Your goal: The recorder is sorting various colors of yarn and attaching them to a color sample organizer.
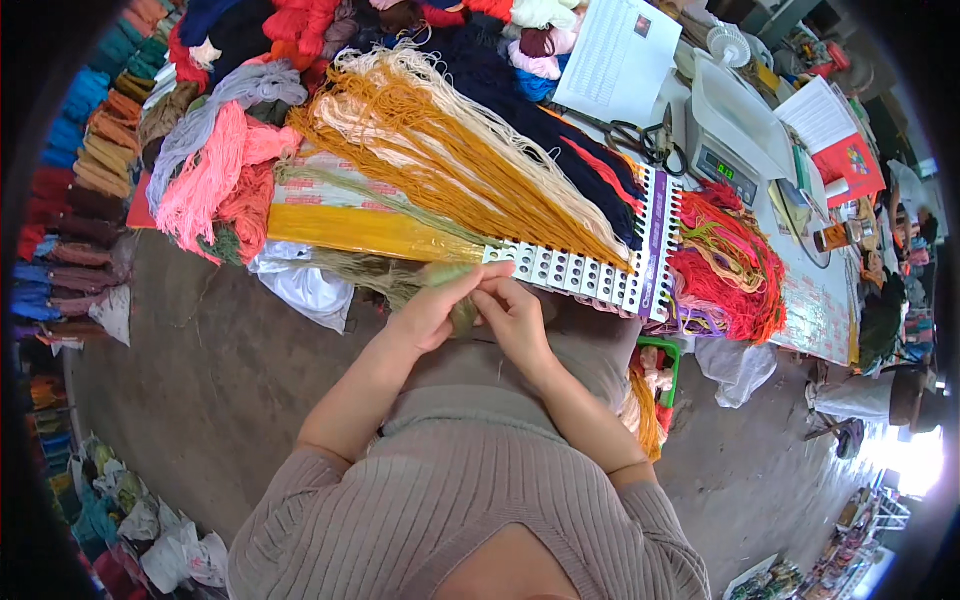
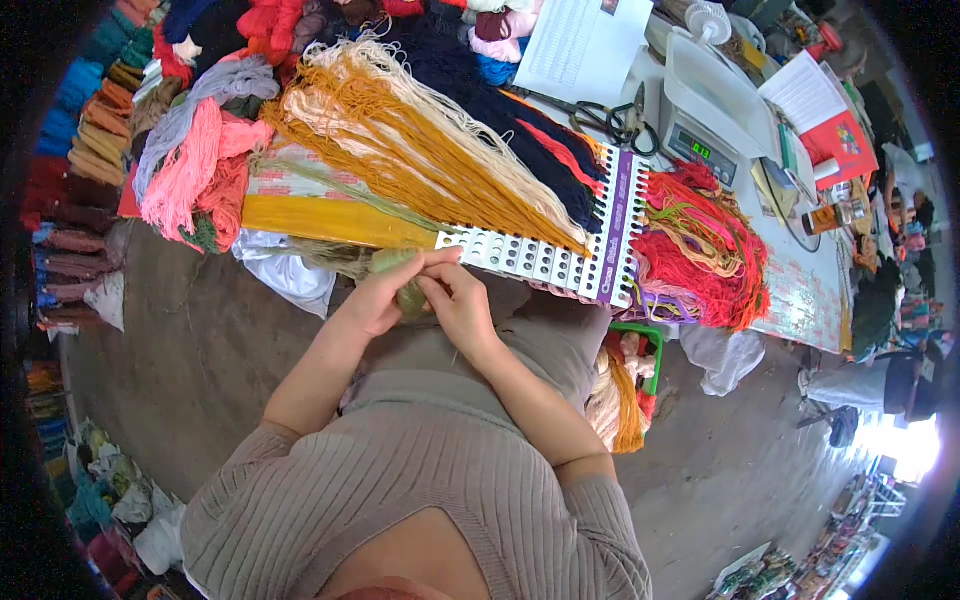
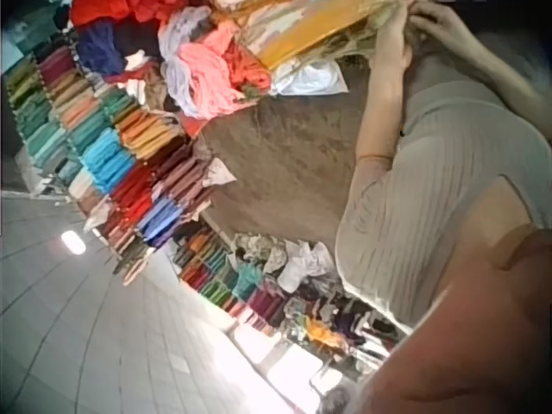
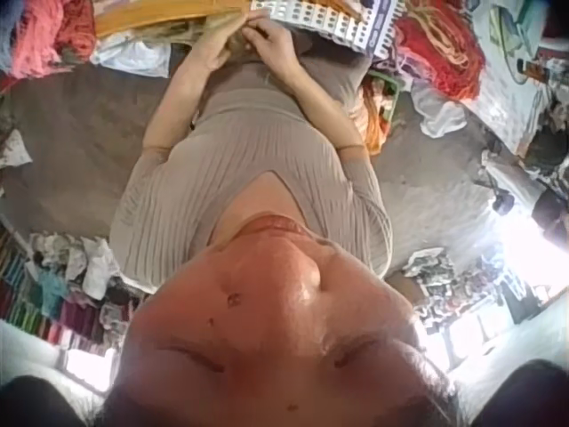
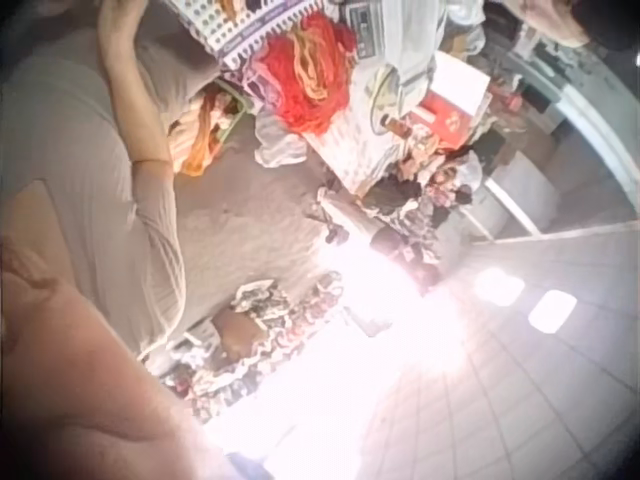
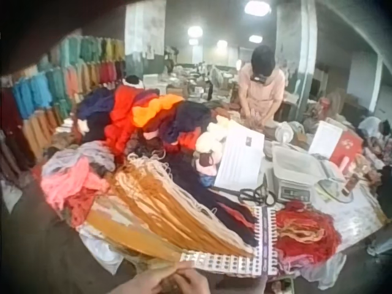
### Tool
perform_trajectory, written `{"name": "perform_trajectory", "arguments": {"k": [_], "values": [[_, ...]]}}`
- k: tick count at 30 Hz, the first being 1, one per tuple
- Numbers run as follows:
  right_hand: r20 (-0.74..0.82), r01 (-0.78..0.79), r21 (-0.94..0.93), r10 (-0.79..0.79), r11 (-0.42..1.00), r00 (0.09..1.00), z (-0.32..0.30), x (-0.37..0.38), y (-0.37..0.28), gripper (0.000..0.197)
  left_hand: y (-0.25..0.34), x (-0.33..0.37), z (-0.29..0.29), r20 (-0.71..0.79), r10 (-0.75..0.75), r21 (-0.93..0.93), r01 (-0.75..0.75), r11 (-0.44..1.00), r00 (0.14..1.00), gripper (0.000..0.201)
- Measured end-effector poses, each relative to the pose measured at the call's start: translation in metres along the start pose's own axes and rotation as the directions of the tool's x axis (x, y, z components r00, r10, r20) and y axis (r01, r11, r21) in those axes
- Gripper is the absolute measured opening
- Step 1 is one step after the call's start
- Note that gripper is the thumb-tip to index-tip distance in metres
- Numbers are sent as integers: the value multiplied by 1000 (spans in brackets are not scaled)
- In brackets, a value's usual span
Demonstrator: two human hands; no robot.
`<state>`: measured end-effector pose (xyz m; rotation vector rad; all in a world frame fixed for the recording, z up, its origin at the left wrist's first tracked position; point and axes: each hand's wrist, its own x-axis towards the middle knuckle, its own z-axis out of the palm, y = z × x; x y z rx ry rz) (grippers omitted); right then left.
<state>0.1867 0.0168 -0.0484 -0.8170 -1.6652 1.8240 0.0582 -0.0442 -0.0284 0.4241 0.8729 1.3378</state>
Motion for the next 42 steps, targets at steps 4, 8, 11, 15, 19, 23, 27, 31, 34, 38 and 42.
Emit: {"name": "perform_trajectory", "arguments": {"k": [4,8,11,15,19,23,27,31,34,38,42], "values": [[-27,-30,107,33,994,999,-14,-3,-9,13,9,9,1,126,-28,-136,46,990,992,45],[14,-76,196,75,978,997,-18,-7,-17,15,13,9,13,-15,-9,-185,6,983,1000,45],[9,-114,416,121,902,993,-21,-9,-15,18,13,11,12,-23,-11,-240,6,971,1000,45],[30,-143,412,143,900,989,-24,-12,-14,20,13,10,3,-79,22,-135,-32,990,997,46],[13,-160,384,168,909,986,-24,-15,-17,20,17,10,8,-76,25,-94,-32,995,997,47],[3,-153,363,163,919,987,-25,-15,-13,21,17,9,9,-67,47,-33,-49,998,997,45],[-2,-150,344,160,927,987,-24,-16,-17,21,17,7,11,-105,39,-8,-40,999,994,42],[-1,-174,357,187,918,982,-25,-16,-17,22,17,8,12,-103,46,19,-44,999,994,40],[10,-171,363,180,916,984,-25,-16,-17,23,18,8,10,-70,34,-18,-36,999,997,40],[12,-157,366,164,917,986,-24,-15,-17,24,16,9,5,-51,33,-7,-33,999,998,39],[43,-205,315,202,927,978,-26,-15,-17,23,20,9,15,-149,22,-117,-40,992,989,42]]}}
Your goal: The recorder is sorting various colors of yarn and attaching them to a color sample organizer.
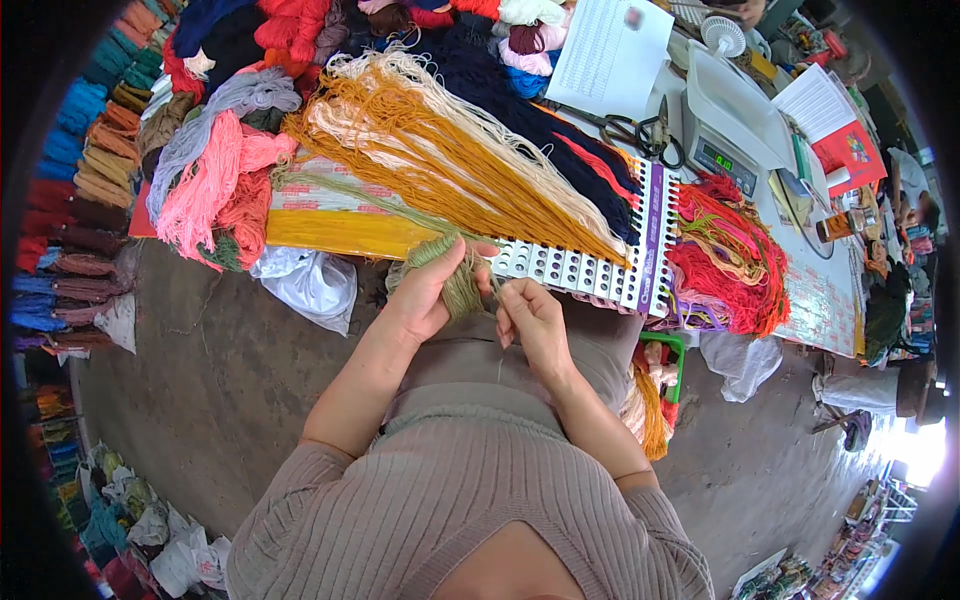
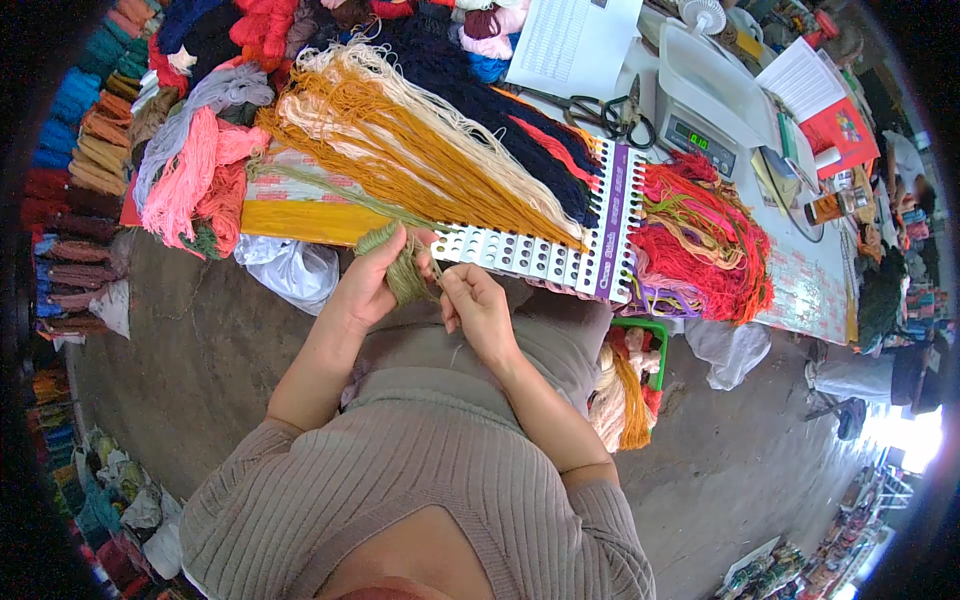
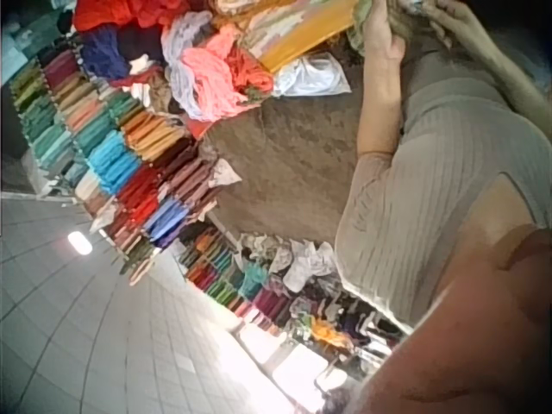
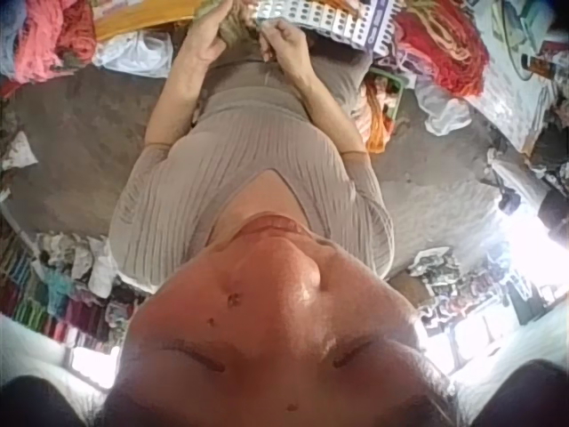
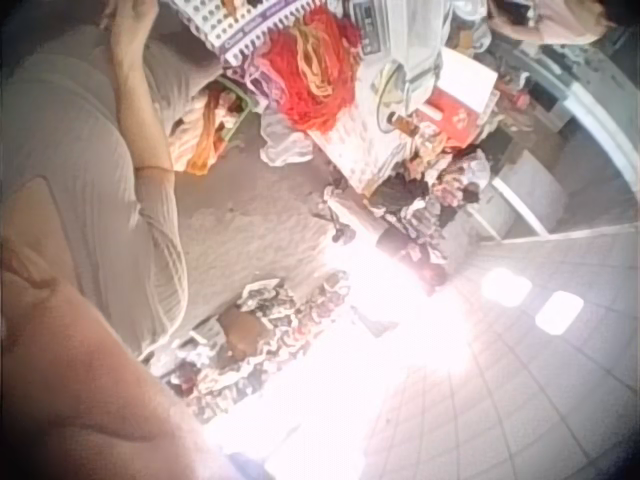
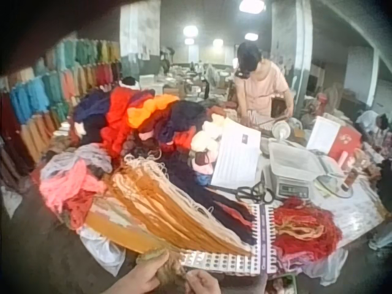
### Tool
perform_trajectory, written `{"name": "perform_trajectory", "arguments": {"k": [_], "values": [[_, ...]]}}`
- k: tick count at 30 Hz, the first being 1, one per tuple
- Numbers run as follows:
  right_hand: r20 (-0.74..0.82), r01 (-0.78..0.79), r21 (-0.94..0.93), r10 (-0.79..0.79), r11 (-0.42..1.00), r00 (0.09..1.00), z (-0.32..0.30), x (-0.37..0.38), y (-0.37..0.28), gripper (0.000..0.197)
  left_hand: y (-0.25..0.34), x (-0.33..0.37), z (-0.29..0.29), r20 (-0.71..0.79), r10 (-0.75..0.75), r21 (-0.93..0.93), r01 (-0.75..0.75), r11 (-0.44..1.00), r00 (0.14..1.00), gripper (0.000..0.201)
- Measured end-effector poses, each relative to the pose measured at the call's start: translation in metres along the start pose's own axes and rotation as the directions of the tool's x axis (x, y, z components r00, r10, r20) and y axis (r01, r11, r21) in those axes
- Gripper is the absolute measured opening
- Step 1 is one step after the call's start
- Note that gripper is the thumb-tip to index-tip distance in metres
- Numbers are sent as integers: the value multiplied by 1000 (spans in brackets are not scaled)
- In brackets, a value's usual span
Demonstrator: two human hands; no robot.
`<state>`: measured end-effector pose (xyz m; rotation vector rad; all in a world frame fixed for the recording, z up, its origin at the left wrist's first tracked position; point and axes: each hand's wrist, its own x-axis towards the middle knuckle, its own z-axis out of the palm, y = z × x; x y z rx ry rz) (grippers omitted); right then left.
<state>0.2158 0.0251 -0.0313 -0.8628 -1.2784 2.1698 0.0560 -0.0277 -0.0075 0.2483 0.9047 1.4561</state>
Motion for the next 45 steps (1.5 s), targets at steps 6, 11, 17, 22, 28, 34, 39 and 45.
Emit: {"name": "perform_trajectory", "arguments": {"k": [6,11,17,22,28,34,39,45], "values": [[-16,140,-259,-149,956,989,-9,-5,-3,9,1,-2,-1,32,26,71,-28,997,999,44],[-59,372,-327,-412,869,909,-34,-17,-30,2,1,-5,-35,305,-65,219,-4,976,950,48],[-545,736,439,-499,514,674,-167,-74,-99,6,61,-36,-184,155,296,-478,-191,857,942,37],[-685,860,-206,-696,467,214,-232,-147,-139,8,98,-67,-127,205,588,-665,-330,670,782,57],[-211,291,-578,-484,763,849,-89,-16,-77,12,31,-5,-51,74,42,-31,-40,999,996,36],[-74,110,-558,-181,822,981,-59,57,-14,13,-3,28,-20,57,-295,171,282,944,954,39],[-151,34,-771,-234,636,960,-49,59,-15,21,-17,50,-22,3,-261,292,249,923,965,27],[-170,52,-801,-311,596,935,-52,64,-9,21,-21,70,-14,23,-139,482,110,869,990,19]]}}
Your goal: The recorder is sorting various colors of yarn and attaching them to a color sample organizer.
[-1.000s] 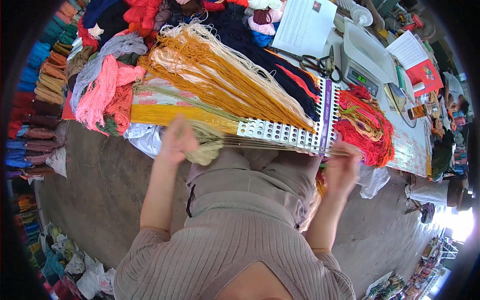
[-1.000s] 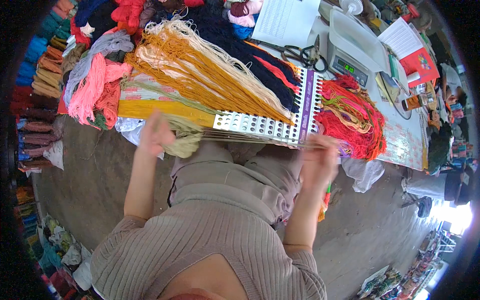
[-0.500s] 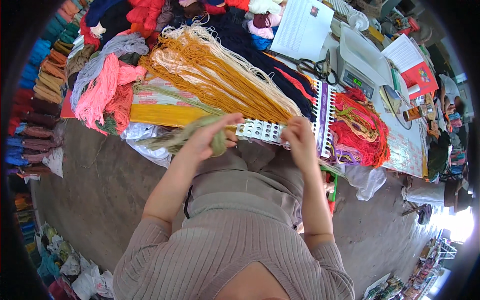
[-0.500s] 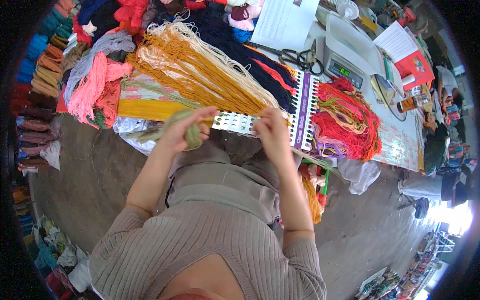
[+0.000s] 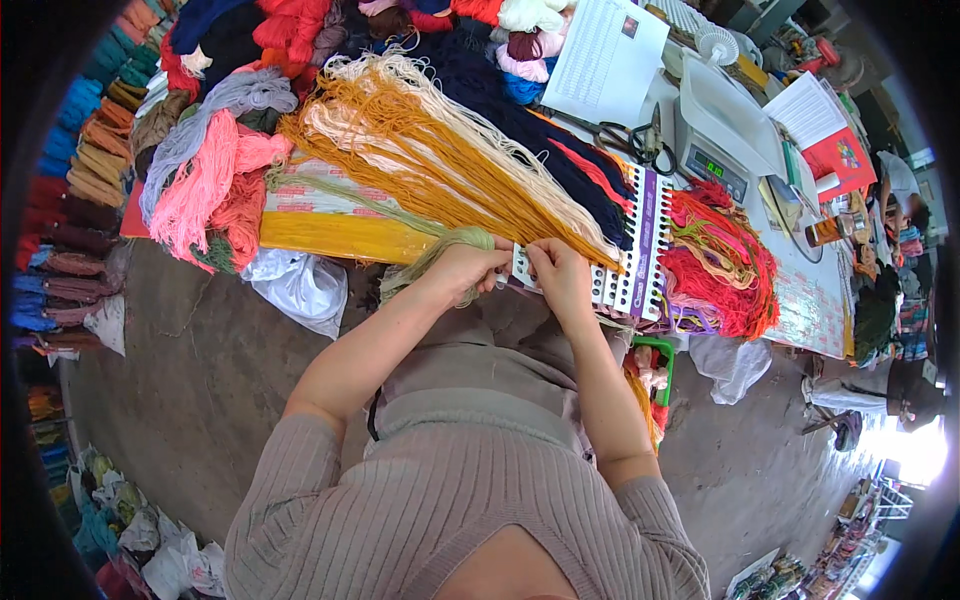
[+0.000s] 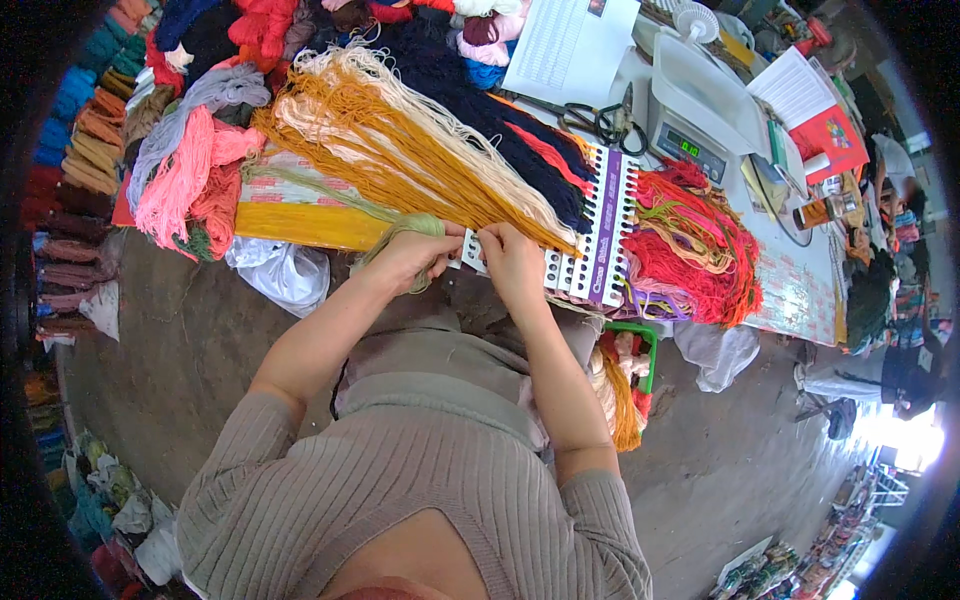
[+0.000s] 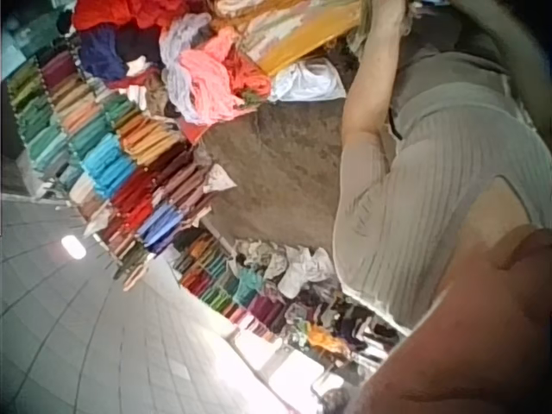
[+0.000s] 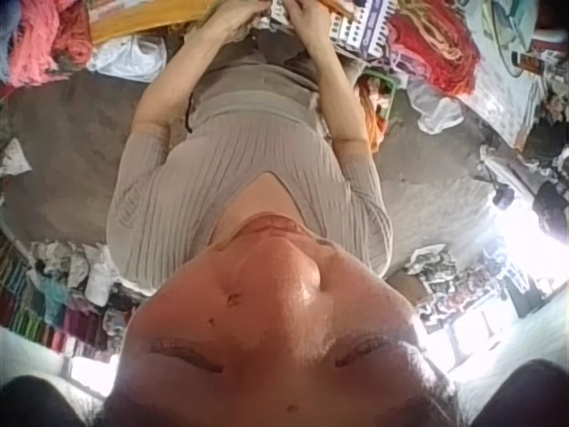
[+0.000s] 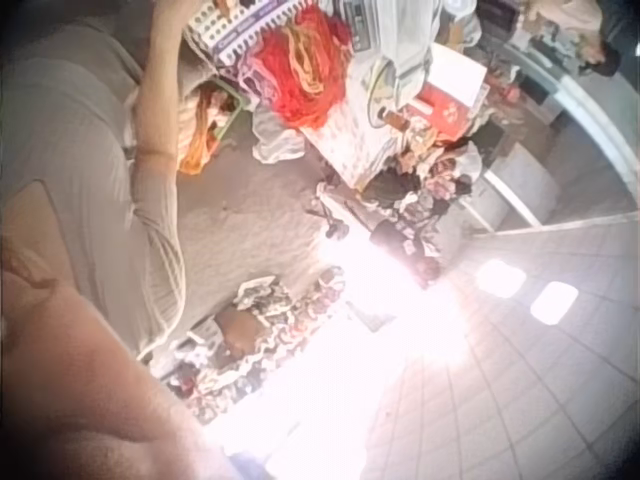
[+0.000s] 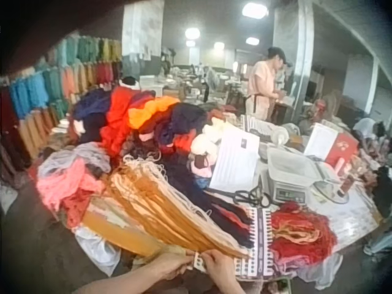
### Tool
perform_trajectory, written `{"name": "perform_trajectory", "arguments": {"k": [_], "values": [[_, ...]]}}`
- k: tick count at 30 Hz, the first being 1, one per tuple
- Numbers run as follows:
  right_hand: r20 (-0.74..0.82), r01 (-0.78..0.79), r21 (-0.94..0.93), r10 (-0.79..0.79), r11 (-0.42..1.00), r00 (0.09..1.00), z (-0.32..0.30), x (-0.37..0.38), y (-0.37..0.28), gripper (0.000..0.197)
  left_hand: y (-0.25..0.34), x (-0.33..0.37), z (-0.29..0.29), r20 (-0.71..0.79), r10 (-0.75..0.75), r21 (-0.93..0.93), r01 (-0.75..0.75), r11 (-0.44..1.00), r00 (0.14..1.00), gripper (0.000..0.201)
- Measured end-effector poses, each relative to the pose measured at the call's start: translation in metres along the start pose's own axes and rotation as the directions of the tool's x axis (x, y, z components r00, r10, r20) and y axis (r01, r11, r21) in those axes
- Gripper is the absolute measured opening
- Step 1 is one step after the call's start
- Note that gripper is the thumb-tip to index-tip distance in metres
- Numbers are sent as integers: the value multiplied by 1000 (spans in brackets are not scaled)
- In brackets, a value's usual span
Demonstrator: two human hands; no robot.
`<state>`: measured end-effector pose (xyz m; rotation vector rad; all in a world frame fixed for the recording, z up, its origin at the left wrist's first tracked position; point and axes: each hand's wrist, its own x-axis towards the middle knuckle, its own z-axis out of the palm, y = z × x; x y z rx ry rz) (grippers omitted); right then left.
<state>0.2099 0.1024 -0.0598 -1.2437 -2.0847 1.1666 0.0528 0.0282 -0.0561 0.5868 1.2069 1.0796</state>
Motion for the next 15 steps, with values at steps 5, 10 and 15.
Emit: {"name": "perform_trajectory", "arguments": {"k": [5,10,15], "values": [[55,-62,86,57,994,997,-1,4,-1,17,-3,12,1,-47,-32,4,32,999,998,14],[100,-50,105,39,993,994,-3,4,-4,17,-1,5,-6,-98,-16,245,40,969,995,13],[82,54,-34,-52,998,995,-10,-1,-6,16,45,-31,-48,99,82,-539,-16,842,992,11]]}}
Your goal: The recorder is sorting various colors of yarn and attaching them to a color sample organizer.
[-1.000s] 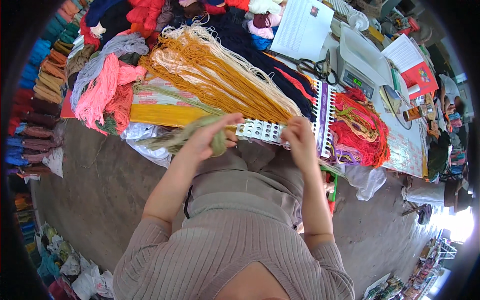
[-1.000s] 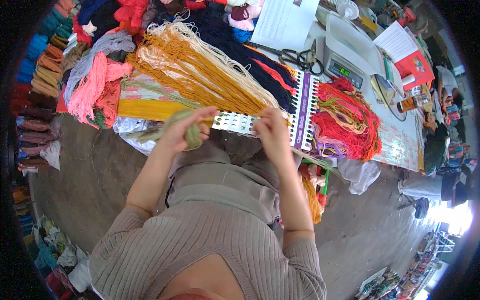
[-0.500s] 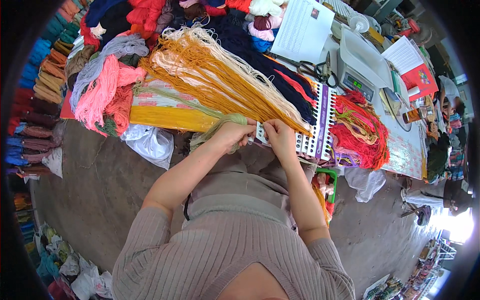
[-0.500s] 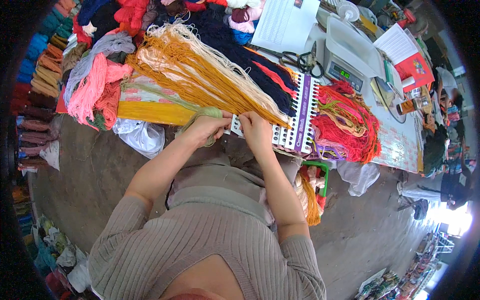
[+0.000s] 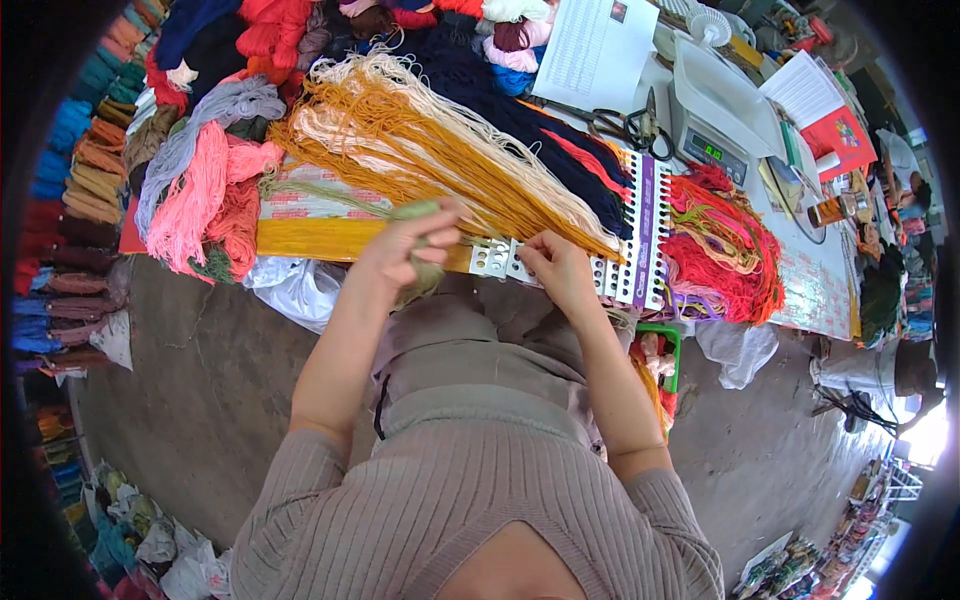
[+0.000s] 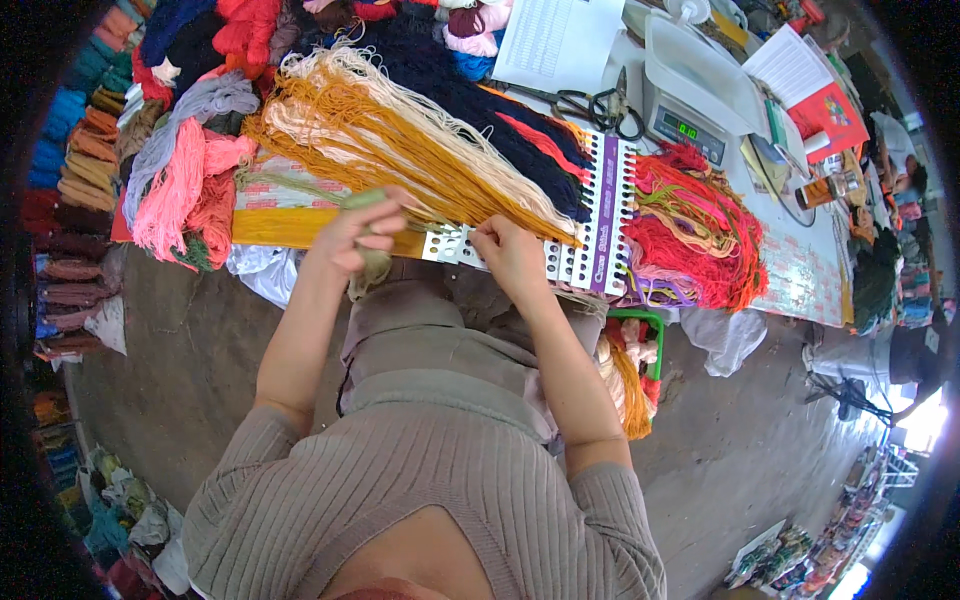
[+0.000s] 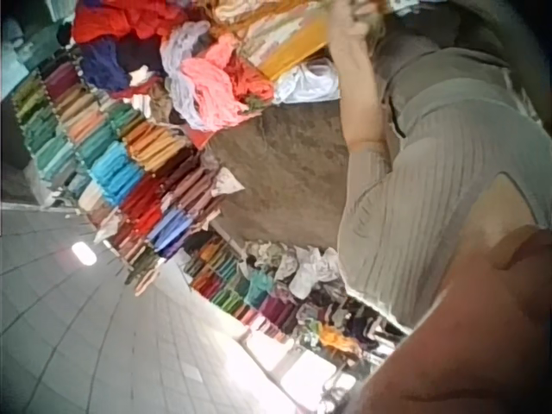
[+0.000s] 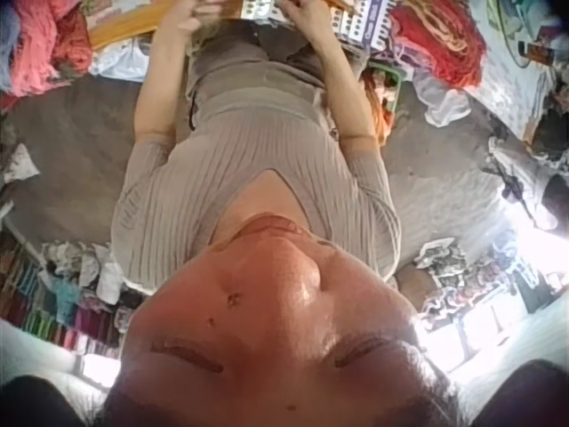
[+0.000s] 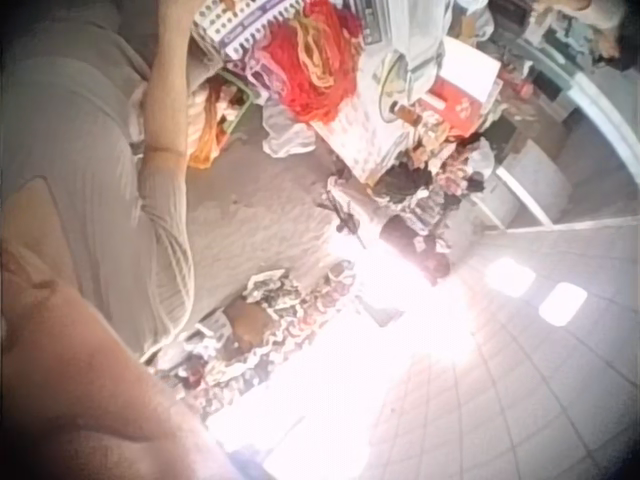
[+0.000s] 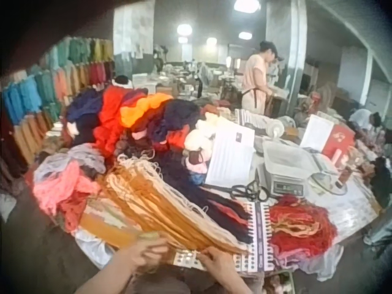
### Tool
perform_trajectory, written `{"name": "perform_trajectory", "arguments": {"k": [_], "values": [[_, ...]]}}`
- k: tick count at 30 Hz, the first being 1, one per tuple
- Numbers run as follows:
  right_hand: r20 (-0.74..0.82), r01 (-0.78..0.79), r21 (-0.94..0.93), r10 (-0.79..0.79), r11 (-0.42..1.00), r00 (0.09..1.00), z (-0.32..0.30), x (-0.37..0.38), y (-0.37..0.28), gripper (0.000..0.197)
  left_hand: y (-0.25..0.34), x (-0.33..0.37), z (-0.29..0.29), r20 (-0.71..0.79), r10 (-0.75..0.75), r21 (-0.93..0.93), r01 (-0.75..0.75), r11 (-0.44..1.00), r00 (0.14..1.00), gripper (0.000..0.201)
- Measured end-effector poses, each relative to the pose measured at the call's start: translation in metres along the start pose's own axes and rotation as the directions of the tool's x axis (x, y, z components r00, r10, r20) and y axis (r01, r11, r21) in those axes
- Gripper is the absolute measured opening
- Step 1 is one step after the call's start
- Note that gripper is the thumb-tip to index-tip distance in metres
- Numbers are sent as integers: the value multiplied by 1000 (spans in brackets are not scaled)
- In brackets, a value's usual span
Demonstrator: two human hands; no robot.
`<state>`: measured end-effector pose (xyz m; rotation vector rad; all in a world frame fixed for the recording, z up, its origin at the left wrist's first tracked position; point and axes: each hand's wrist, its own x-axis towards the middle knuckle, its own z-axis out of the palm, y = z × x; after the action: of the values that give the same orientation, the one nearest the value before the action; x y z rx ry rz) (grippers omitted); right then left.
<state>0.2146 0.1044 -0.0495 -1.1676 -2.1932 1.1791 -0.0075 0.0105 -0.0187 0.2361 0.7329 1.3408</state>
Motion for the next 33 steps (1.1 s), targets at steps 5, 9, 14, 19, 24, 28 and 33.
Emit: {"name": "perform_trajectory", "arguments": {"k": [5,9,14,19,24,28,33], "values": [[49,-46,221,36,974,998,4,0,10,13,-11,1,-4,229,48,196,-95,976,972,34],[188,-126,456,43,881,981,-2,-1,4,14,-55,18,22,-29,-245,629,208,749,969,23],[91,-11,-55,16,998,996,-1,-3,-1,21,-8,3,1,-360,280,727,79,682,890,14],[36,39,-147,-35,988,999,1,-4,-2,23,95,-38,-127,-294,307,-211,-375,903,905,16],[-24,75,-26,-76,997,997,3,-10,3,21,74,-51,-135,-623,569,385,-422,820,537,23],[-176,227,116,-205,967,963,25,-40,-15,9,-18,-56,-26,-305,353,343,-243,907,885,35],[53,76,522,-122,849,991,51,-59,-35,8,-82,-36,22,56,98,183,-106,977,994,52]]}}
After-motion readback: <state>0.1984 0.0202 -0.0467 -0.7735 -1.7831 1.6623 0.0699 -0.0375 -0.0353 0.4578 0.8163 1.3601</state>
